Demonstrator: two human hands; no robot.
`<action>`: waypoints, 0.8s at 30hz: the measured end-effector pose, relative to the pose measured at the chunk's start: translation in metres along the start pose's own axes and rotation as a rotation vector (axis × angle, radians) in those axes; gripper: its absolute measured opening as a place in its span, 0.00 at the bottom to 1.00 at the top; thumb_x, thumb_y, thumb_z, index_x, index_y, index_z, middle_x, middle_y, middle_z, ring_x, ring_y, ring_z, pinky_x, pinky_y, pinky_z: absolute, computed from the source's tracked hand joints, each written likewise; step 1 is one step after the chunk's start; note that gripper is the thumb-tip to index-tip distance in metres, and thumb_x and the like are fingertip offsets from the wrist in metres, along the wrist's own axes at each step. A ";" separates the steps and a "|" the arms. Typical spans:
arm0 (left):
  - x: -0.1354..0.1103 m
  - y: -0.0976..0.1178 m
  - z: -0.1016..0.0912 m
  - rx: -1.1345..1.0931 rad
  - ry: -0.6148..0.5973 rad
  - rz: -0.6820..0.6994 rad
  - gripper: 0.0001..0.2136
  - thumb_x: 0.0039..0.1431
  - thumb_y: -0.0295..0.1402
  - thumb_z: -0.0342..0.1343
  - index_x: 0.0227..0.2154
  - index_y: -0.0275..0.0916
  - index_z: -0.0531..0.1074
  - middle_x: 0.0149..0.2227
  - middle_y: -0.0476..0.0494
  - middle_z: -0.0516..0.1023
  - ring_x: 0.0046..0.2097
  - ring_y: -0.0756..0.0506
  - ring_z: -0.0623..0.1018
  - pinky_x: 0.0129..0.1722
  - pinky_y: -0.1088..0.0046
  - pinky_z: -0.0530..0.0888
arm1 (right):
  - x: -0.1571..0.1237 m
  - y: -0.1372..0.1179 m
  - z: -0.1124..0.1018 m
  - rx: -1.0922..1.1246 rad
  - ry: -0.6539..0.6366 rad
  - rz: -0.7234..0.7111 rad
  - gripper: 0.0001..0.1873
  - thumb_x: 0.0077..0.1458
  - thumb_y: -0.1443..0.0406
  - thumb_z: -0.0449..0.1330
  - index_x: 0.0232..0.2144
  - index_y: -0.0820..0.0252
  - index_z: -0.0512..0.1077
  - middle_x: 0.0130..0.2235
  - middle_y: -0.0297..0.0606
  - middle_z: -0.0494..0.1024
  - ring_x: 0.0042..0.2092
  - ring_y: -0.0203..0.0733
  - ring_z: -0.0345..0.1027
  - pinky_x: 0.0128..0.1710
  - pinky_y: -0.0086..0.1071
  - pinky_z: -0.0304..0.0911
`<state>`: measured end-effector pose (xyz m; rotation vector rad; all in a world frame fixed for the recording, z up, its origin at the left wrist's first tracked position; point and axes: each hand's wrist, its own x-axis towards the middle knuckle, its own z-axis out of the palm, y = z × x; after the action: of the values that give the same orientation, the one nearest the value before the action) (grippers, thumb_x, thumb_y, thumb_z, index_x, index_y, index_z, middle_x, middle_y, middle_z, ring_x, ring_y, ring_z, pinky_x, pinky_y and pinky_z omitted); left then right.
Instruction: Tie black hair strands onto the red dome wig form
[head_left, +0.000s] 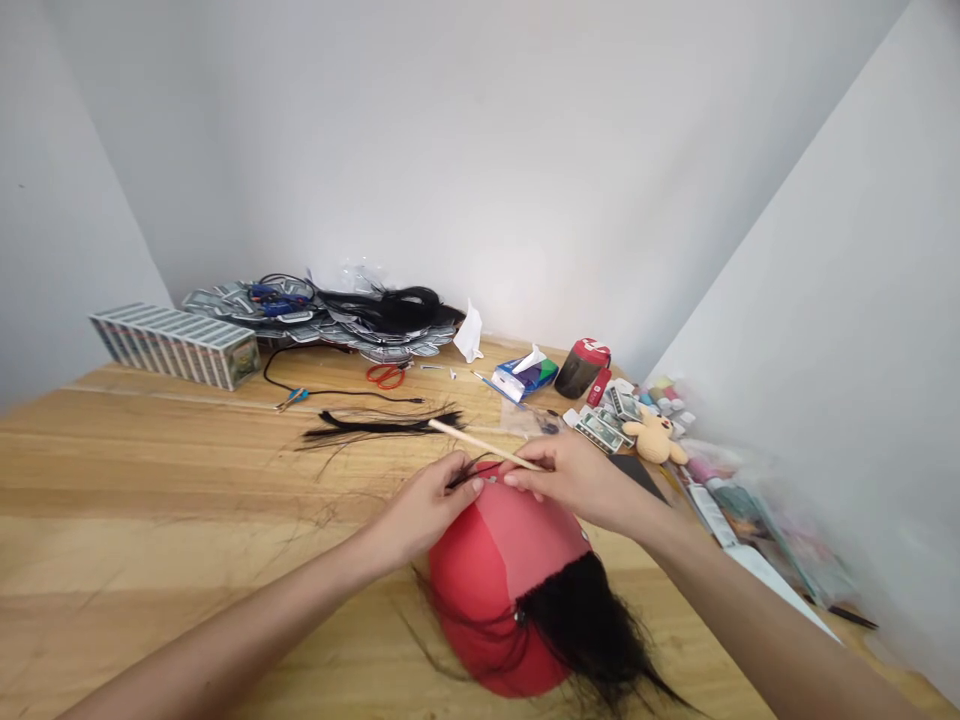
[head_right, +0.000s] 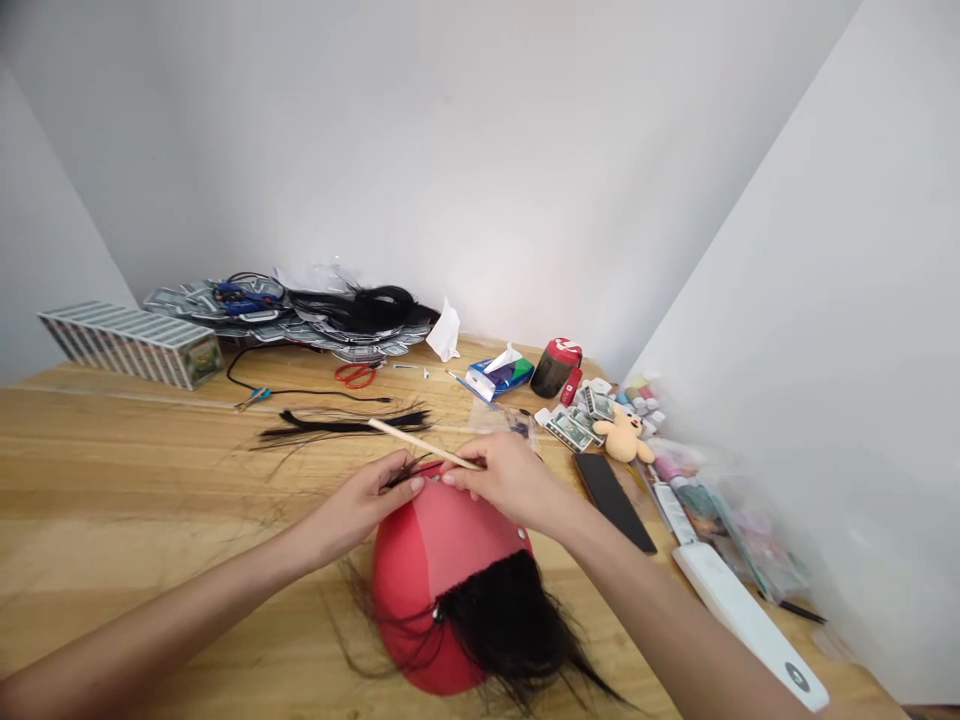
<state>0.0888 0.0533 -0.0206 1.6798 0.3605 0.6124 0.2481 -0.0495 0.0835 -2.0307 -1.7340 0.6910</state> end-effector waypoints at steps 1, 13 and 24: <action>0.000 0.000 0.000 -0.016 -0.014 0.003 0.12 0.60 0.39 0.54 0.41 0.37 0.73 0.43 0.39 0.80 0.46 0.38 0.77 0.47 0.61 0.71 | 0.006 -0.004 -0.003 -0.053 -0.041 -0.022 0.11 0.55 0.65 0.60 0.22 0.62 0.74 0.21 0.30 0.69 0.26 0.35 0.60 0.25 0.28 0.50; -0.002 -0.003 0.001 -0.068 -0.037 0.058 0.15 0.63 0.36 0.52 0.50 0.39 0.74 0.53 0.38 0.78 0.56 0.36 0.75 0.58 0.57 0.68 | 0.047 -0.021 -0.021 -0.452 -0.349 -0.135 0.09 0.52 0.67 0.64 0.21 0.63 0.75 0.18 0.26 0.63 0.22 0.30 0.54 0.22 0.26 0.45; -0.009 -0.013 0.007 0.043 0.057 0.054 0.12 0.66 0.36 0.51 0.47 0.38 0.73 0.49 0.37 0.80 0.51 0.37 0.78 0.52 0.61 0.72 | 0.057 -0.055 -0.011 -0.765 -0.461 -0.174 0.04 0.41 0.72 0.63 0.21 0.66 0.79 0.17 0.32 0.70 0.20 0.35 0.59 0.19 0.28 0.49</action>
<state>0.0872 0.0451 -0.0356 1.7207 0.3721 0.6982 0.2175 0.0157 0.1169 -2.2397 -2.7345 0.5026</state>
